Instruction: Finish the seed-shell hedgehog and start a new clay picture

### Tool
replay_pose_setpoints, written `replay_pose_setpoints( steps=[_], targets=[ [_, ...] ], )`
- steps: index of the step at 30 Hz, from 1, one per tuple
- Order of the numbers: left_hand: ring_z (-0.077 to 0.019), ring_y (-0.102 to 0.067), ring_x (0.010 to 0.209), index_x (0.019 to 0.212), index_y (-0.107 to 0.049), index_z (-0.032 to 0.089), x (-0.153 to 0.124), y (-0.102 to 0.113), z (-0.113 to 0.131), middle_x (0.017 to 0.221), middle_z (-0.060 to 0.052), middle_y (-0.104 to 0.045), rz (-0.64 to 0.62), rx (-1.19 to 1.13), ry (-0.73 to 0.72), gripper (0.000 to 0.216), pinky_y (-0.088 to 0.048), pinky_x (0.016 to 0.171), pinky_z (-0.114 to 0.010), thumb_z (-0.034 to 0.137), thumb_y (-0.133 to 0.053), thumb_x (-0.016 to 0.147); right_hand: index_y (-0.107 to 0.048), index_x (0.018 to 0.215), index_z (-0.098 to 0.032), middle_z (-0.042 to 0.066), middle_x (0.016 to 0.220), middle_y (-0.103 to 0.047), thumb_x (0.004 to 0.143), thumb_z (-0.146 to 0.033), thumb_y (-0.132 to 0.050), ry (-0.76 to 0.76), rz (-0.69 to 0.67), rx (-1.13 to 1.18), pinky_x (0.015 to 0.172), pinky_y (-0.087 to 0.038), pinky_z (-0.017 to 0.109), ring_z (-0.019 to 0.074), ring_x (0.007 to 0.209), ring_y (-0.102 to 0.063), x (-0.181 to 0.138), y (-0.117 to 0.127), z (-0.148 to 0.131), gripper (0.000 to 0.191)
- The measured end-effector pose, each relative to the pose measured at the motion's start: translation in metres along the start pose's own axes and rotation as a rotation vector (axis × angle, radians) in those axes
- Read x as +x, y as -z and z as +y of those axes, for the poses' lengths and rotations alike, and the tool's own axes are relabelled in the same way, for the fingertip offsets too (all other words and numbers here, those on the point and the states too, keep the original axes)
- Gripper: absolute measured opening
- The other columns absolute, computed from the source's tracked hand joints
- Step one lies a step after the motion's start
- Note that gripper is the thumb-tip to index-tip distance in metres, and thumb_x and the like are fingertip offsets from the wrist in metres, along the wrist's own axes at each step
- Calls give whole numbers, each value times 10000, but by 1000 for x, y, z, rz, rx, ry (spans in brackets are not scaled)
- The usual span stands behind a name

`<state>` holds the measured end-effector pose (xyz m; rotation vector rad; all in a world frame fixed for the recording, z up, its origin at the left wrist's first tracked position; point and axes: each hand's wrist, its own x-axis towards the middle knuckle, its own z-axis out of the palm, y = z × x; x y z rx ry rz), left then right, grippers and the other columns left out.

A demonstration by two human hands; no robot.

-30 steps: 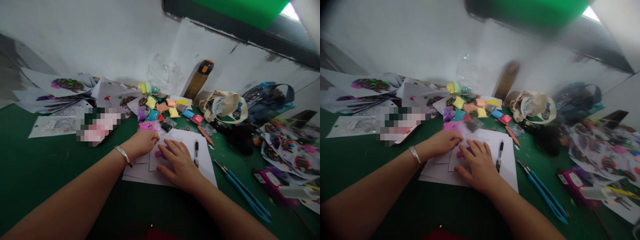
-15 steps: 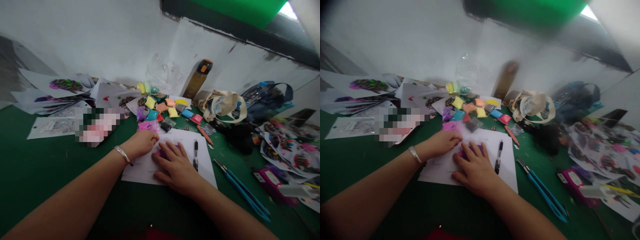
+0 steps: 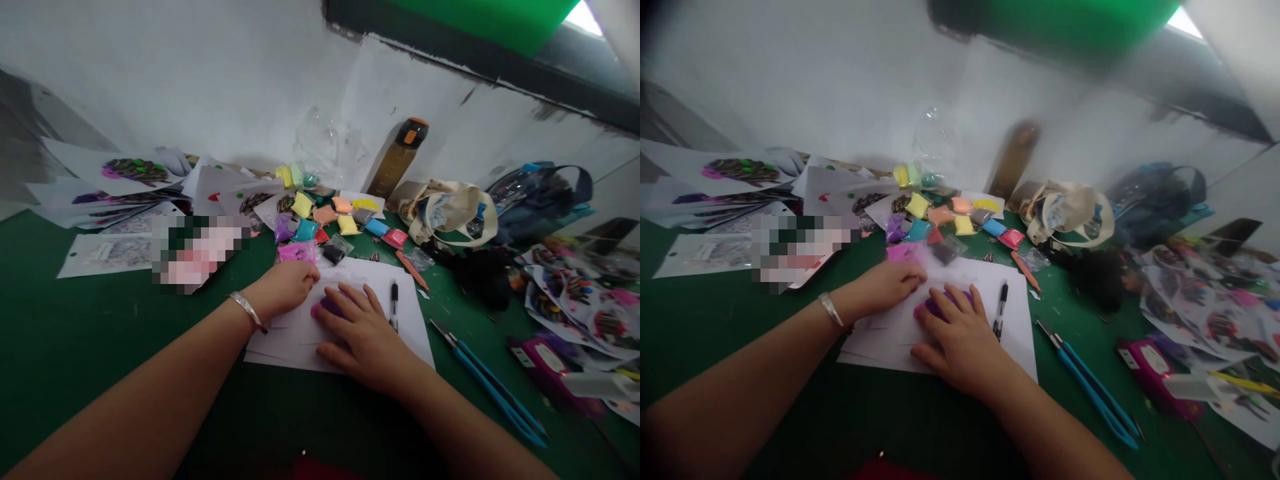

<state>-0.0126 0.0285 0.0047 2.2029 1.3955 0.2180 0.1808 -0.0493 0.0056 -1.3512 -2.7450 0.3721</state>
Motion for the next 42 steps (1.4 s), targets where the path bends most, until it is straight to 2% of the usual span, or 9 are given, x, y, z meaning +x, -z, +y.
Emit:
replay_pose_setpoints(
  steps=[6,11,17,24,29,36,42],
  targets=[
    [-191,-627,950,1015,-672,198,1,-1,0,1044,-42,-706,0,-3,17,301,-449,817,-271,184,-416,859,-462,1356,-302,46,1494,-351,894,-563,-424,37,-9,-4,1111,-35,606,320,1398,-190,-1,2,-3,533],
    [-197,-625,962,1032,-671,198,0,0,1,1062,-45,-702,4,-7,26,307,-446,839,-280,197,-414,864,-518,1308,-308,23,1502,-337,904,-531,-426,-8,63,12,1122,-63,582,288,1399,-199,-4,5,3,470],
    [-197,-626,949,997,-678,201,0,0,1,1038,-41,-707,-1,-11,23,298,-450,812,-276,195,-416,855,-511,1319,-285,47,1477,-381,887,-547,-451,37,-19,20,1115,-53,602,322,1384,-227,-2,3,-3,508],
    [-196,-628,944,1009,-676,201,0,0,2,1038,-39,-709,5,-9,25,306,-454,816,-282,201,-413,851,-519,1308,-306,27,1465,-397,911,-498,-430,24,39,43,1120,-62,587,292,1388,-221,-3,5,0,450],
    [-197,-627,951,1005,-676,191,1,-1,1,1043,-45,-706,9,-9,25,310,-453,827,-285,178,-411,845,-534,1294,-280,40,1462,-401,896,-525,-445,54,-22,35,1117,-52,595,318,1372,-246,-2,3,-3,475],
    [-190,-630,944,1011,-675,200,0,0,2,1043,-40,-708,7,-3,24,301,-453,833,-277,188,-418,855,-517,1307,-319,27,1482,-368,912,-466,-443,43,12,49,1113,-86,593,300,1390,-214,-3,6,1,427],
    [-183,-635,919,1014,-672,197,0,-2,0,1013,-39,-711,10,-3,30,306,-459,811,-265,177,-412,853,-565,1248,-287,40,1465,-395,889,-474,-491,96,-24,15,1117,-82,589,317,1363,-265,-3,4,-4,412]
  ],
)
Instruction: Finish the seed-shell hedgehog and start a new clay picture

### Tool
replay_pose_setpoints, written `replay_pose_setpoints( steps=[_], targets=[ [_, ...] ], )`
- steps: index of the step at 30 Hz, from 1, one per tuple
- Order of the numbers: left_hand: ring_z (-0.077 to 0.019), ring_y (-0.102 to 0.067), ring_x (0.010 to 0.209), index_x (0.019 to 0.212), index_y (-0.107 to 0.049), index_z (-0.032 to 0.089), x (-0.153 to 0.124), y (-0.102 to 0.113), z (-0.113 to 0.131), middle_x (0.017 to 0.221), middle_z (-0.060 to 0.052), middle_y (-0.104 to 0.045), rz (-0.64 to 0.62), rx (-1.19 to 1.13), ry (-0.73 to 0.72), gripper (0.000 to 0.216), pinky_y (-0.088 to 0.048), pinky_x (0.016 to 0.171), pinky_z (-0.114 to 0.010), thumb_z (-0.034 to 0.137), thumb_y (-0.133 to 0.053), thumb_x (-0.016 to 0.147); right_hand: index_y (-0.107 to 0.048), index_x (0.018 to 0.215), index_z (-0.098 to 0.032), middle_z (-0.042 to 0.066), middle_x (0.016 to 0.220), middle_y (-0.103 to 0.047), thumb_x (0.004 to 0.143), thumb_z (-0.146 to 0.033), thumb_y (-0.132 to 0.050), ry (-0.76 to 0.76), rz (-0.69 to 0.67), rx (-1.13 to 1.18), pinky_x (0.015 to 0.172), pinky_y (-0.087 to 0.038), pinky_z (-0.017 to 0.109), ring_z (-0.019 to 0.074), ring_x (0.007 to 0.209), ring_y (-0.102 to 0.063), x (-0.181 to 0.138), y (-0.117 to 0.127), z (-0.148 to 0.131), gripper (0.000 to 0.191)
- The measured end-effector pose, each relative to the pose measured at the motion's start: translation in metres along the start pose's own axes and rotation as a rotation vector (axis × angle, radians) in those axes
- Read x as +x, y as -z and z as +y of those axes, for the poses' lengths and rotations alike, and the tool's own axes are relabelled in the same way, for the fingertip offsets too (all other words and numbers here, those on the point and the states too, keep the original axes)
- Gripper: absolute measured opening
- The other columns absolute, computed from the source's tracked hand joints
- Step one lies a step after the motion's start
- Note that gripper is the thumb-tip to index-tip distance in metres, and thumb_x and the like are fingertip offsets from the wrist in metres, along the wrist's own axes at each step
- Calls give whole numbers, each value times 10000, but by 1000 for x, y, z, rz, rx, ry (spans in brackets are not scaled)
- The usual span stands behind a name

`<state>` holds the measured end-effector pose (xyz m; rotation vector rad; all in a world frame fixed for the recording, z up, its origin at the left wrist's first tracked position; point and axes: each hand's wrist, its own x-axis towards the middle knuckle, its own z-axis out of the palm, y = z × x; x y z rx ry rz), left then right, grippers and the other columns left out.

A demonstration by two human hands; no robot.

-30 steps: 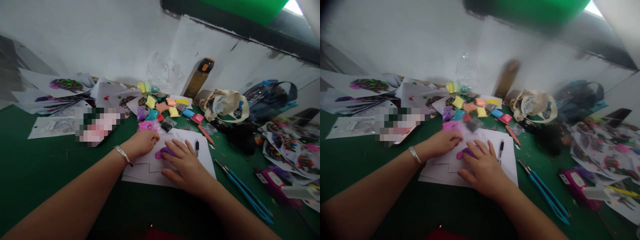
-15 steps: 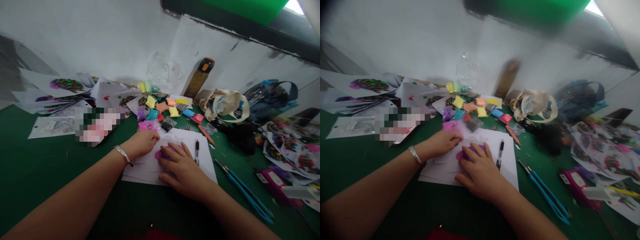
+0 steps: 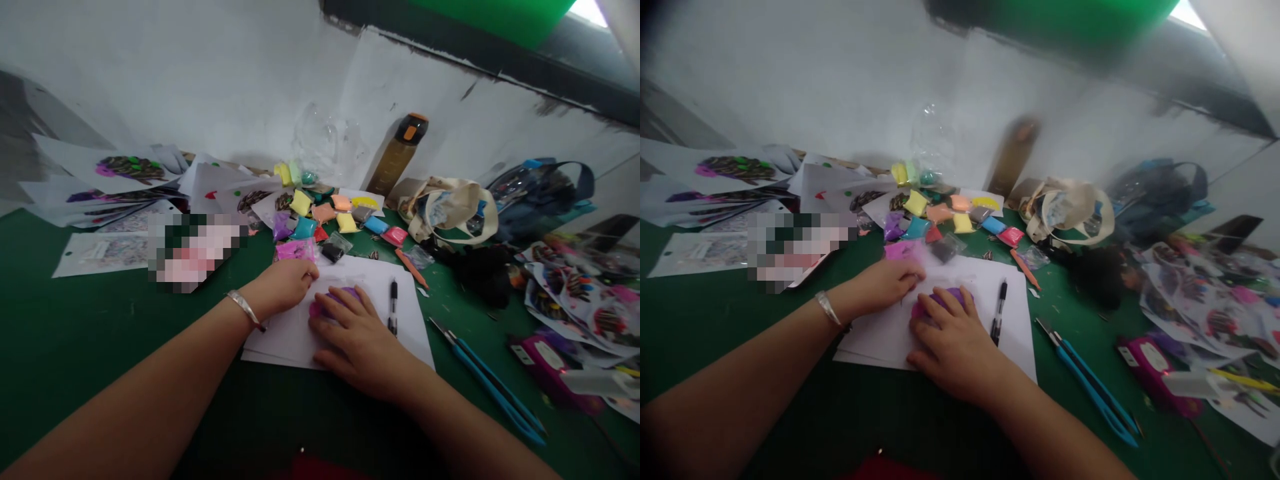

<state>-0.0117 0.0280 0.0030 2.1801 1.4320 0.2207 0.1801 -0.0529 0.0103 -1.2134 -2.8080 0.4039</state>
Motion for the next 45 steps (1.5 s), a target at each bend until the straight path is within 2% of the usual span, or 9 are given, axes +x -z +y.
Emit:
replay_pose_setpoints(
  steps=[6,14,19,25,30,35,38,43,45],
  targets=[
    [-193,-621,974,1032,-663,194,0,1,0,1067,-45,-699,-2,-4,-7,305,-446,855,-280,183,-409,865,-474,1342,-281,55,1512,-311,904,-501,-446,-44,35,-6,1123,-60,581,302,1399,-192,2,-3,1,491],
    [-196,-621,962,1037,-654,185,0,0,0,1047,-53,-699,1,-1,-14,304,-449,840,-291,185,-398,875,-515,1298,-278,60,1513,-310,900,-533,-437,-10,16,-44,1117,-22,593,313,1407,-157,4,-5,-4,480],
    [-187,-621,929,1006,-659,191,0,2,2,1020,-47,-699,-16,6,-28,287,-448,822,-278,188,-404,875,-401,1391,-286,67,1550,-209,900,-552,-417,-74,47,-46,1110,-21,603,323,1411,-139,8,-5,-1,558],
    [-194,-619,942,1018,-655,201,0,0,1,1036,-41,-696,-7,16,-14,291,-447,823,-289,178,-410,862,-493,1314,-253,84,1527,-268,898,-573,-400,-62,15,-82,1100,8,612,343,1409,-125,11,-8,-3,533],
    [-199,-617,978,1047,-650,203,1,-1,0,1080,-44,-690,-11,17,-12,306,-448,847,-296,187,-400,872,-382,1403,-276,77,1533,-255,898,-594,-370,-114,50,-41,1115,-41,586,316,1410,-146,9,-9,0,597],
    [-216,-618,987,1055,-651,195,1,-1,1,1080,-53,-690,-5,21,-1,316,-451,855,-316,176,-400,863,-527,1269,-282,77,1505,-313,883,-577,-423,-127,58,-57,1104,-34,600,339,1397,-178,12,-10,1,497],
    [-216,-622,977,1053,-650,189,1,-1,1,1072,-56,-693,-5,23,7,314,-452,854,-316,173,-403,858,-558,1219,-284,64,1481,-357,878,-570,-439,-135,61,-44,1108,-39,594,332,1394,-190,12,-10,2,461],
    [-209,-622,968,1053,-649,199,1,-1,0,1068,-46,-693,-4,26,-2,312,-454,834,-299,189,-402,862,-366,1410,-295,75,1495,-332,878,-583,-424,-179,68,9,1113,-79,584,308,1389,-213,9,-10,7,608],
    [-209,-623,959,1046,-652,201,1,-1,0,1061,-46,-695,-7,28,-6,311,-454,827,-299,187,-403,860,-367,1410,-301,79,1502,-319,877,-582,-426,-189,62,8,1107,-85,593,316,1389,-211,9,-10,8,606]
  ],
)
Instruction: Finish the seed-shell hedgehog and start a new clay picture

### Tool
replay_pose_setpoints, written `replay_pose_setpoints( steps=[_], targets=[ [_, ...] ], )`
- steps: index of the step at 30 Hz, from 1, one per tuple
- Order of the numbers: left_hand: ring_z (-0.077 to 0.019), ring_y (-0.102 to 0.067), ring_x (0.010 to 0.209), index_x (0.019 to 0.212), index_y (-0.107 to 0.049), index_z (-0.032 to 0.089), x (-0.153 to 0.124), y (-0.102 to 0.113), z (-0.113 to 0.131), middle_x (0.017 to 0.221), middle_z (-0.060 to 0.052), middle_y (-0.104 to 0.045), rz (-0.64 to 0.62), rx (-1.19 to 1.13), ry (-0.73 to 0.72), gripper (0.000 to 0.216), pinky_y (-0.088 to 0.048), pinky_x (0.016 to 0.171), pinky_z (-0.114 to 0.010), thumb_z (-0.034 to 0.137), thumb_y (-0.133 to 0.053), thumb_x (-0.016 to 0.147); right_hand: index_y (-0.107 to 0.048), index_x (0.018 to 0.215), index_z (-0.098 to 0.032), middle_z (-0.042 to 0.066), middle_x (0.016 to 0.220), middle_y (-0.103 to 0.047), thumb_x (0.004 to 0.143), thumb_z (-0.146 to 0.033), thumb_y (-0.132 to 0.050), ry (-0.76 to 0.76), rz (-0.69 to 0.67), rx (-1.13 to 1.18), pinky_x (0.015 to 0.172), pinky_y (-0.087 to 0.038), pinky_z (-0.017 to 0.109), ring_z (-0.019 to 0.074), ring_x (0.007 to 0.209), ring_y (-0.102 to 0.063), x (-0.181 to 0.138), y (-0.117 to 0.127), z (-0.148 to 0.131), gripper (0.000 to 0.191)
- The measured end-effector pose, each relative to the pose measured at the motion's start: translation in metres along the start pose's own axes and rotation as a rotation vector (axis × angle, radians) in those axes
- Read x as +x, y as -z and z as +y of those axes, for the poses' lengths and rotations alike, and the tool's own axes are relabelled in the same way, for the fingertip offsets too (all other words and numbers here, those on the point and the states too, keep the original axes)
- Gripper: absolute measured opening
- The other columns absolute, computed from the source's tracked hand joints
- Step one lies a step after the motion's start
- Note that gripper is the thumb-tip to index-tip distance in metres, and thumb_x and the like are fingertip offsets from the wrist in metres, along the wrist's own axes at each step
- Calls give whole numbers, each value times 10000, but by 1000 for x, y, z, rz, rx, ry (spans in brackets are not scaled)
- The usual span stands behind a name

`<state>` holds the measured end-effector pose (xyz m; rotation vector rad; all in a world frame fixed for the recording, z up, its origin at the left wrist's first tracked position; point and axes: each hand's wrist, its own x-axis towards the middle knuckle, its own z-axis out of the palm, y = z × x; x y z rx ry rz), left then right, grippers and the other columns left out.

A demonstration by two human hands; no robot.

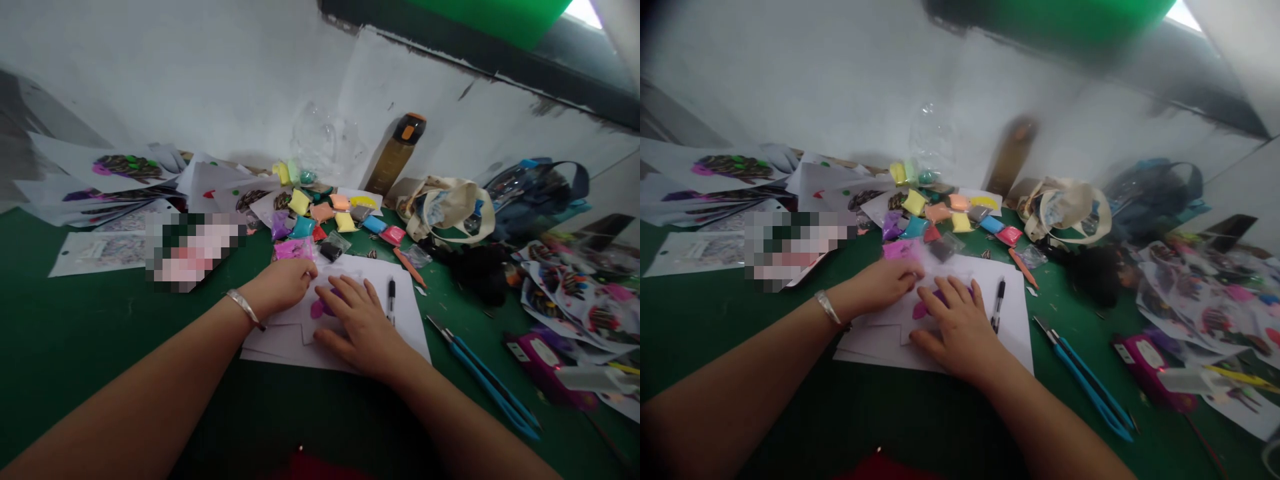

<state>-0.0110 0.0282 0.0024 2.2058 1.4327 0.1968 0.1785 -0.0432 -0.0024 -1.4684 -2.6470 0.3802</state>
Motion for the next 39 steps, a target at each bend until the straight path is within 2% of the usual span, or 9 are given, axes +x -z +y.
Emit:
replay_pose_setpoints(
  steps=[5,7,11,17,22,25,28,35,39],
  targets=[
    [-211,-626,928,1040,-650,199,0,0,1,1039,-48,-698,12,8,6,309,-455,796,-303,178,-402,856,-519,1283,-299,62,1474,-367,865,-586,-449,21,-17,-12,1108,-74,592,324,1386,-212,2,0,0,511],
    [-207,-625,934,1041,-649,198,0,-1,1,1041,-48,-697,12,9,1,311,-452,804,-301,175,-398,859,-505,1300,-308,55,1473,-370,870,-583,-443,18,-14,-4,1110,-78,589,314,1386,-218,1,1,1,514],
    [-205,-621,964,1044,-650,197,0,-1,1,1063,-48,-694,5,9,-4,313,-448,818,-294,168,-399,859,-352,1418,-331,58,1502,-323,878,-556,-448,7,3,16,1109,-100,586,297,1391,-216,-1,2,3,593],
    [-211,-631,916,1039,-652,208,0,-1,2,1029,-47,-701,12,17,17,309,-458,790,-303,174,-403,859,-561,1248,-327,52,1478,-367,884,-547,-448,29,6,-25,1106,-61,593,316,1387,-221,0,2,3,440],
    [-216,-619,972,1045,-651,196,1,-1,1,1065,-55,-693,7,14,-3,316,-451,831,-310,165,-399,857,-511,1306,-316,60,1475,-370,889,-513,-463,16,57,20,1108,-115,579,293,1375,-257,-1,5,5,463],
    [-219,-623,956,1046,-652,193,1,-1,0,1055,-60,-696,3,8,-11,324,-454,830,-317,172,-389,857,-574,1240,-311,48,1460,-394,893,-501,-462,21,81,28,1113,-108,574,285,1375,-258,-3,5,5,411],
    [-222,-625,947,1047,-649,191,1,-1,0,1050,-62,-697,0,3,-14,320,-456,828,-319,189,-390,860,-612,1192,-320,32,1447,-417,898,-505,-454,45,51,32,1112,-99,581,289,1374,-257,-4,5,5,382],
    [-209,-626,931,1016,-655,205,0,1,2,1032,-48,-700,-11,12,-18,307,-450,806,-300,184,-393,858,-571,1255,-309,44,1461,-397,903,-478,-460,26,77,43,1110,-122,577,282,1373,-258,-4,6,9,406],
    [-212,-619,955,1030,-649,200,0,0,1,1052,-54,-694,0,14,-16,310,-447,829,-306,192,-385,867,-560,1268,-308,38,1471,-386,901,-517,-443,48,6,37,1109,-107,585,297,1377,-247,-3,6,7,439]
  ],
)
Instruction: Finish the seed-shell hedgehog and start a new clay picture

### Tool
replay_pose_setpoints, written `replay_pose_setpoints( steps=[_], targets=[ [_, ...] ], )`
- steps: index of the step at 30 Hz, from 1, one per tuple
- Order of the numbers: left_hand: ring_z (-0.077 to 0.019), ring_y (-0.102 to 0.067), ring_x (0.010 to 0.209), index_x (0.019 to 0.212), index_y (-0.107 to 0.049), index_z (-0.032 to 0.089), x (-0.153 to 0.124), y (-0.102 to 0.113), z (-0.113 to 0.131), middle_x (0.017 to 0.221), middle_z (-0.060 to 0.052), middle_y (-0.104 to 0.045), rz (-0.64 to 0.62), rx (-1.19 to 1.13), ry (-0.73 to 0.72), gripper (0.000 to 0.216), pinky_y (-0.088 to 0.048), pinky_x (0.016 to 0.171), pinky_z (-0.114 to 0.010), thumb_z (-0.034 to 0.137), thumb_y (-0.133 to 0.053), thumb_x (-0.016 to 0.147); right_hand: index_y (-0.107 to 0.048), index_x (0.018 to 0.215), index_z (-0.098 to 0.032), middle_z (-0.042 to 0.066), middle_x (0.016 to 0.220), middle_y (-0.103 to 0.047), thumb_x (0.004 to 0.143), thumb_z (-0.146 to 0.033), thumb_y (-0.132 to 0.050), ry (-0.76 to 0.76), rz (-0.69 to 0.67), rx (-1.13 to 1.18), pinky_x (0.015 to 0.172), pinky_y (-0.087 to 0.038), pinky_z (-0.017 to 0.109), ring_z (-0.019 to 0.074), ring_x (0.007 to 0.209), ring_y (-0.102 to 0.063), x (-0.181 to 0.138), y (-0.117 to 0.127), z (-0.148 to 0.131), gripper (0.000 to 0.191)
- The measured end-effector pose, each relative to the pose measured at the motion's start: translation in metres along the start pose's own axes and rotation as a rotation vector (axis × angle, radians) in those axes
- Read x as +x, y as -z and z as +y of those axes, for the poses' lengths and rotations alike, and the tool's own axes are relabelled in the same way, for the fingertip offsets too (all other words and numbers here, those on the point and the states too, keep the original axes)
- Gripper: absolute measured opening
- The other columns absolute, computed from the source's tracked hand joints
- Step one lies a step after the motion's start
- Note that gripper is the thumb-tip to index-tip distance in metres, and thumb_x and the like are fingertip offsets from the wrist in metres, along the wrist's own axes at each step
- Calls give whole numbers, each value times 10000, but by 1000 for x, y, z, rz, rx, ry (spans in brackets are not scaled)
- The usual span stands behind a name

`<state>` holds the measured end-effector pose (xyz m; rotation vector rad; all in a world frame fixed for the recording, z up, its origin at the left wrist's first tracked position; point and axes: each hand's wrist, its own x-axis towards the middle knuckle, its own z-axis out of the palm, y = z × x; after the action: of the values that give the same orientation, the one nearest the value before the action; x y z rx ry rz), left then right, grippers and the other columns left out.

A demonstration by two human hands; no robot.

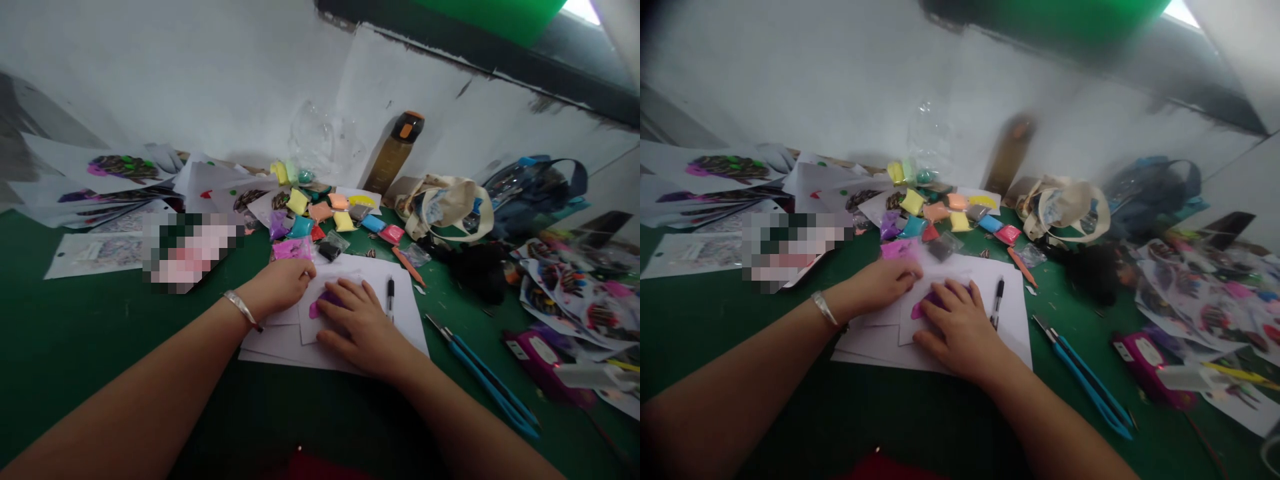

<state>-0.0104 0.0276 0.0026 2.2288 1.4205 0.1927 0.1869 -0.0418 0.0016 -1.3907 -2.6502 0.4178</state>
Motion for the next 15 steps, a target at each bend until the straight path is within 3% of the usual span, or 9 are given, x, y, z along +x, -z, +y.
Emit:
replay_pose_setpoints(
  steps=[8,15],
  targets=[
    [-200,-624,930,1032,-648,211,0,1,1,1027,-42,-699,-2,1,15,302,-449,817,-295,197,-400,862,-577,1248,-315,43,1483,-368,900,-510,-451,-6,35,-26,1098,-104,611,315,1387,-221,-2,5,1,418],
    [-214,-619,961,1044,-647,194,0,0,0,1062,-60,-693,2,-13,14,314,-447,832,-312,186,-392,862,-580,1238,-324,30,1475,-378,902,-507,-444,31,-18,-26,1100,-99,608,317,1384,-224,-2,7,2,406]
  ],
)
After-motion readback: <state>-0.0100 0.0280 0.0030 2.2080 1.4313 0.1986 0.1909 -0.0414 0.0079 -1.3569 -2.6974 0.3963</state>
